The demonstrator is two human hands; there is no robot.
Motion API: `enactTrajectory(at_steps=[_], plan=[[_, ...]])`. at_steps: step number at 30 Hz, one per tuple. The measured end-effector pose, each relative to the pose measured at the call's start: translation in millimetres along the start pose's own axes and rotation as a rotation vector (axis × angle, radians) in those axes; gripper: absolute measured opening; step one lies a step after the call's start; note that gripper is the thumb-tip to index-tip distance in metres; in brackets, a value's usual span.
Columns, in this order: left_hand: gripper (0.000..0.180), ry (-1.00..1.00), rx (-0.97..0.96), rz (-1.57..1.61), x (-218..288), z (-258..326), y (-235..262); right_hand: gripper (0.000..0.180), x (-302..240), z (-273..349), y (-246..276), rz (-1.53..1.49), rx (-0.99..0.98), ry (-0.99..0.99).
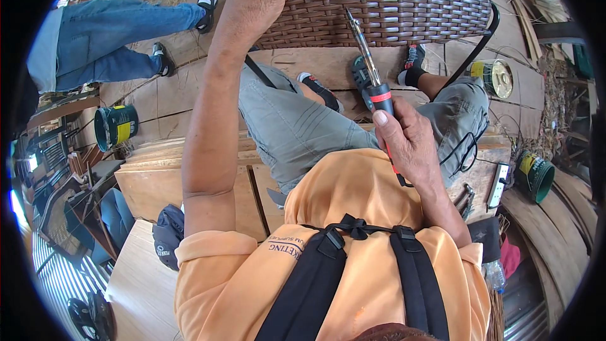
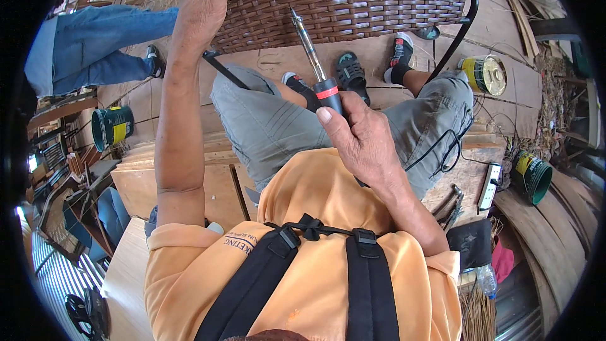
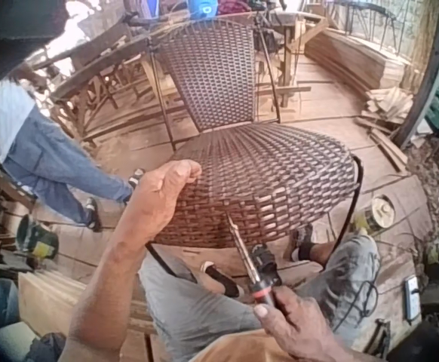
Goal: Repairing the plastic weave of a chair using a heated tool to bond synthetic strands together.
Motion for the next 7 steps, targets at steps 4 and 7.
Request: enactTrajectory(at_steps=[4, 7], plan=[[0.047, -0.008, -0.006, -0.004, -2.5, 0.0, 1.0, 0.034, 2.0, 0.1, -0.2, -0.027, 0.005, -0.001], [0.041, -0.04, -0.014, -0.052, -1.3, 1.9, -0.1, 0.034, 2.5, 0.7, 1.1, -0.025, -0.007, 0.012]])
Point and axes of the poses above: each hand's wrist, its own z-axis away from the middle knuckle, its own y-axis out of the back of the hand, x = y × z, the point moved 4 cm from there along -z, towards the middle knuckle, and after that the axes turned 6 degrees about z, right-handed, at the moved point
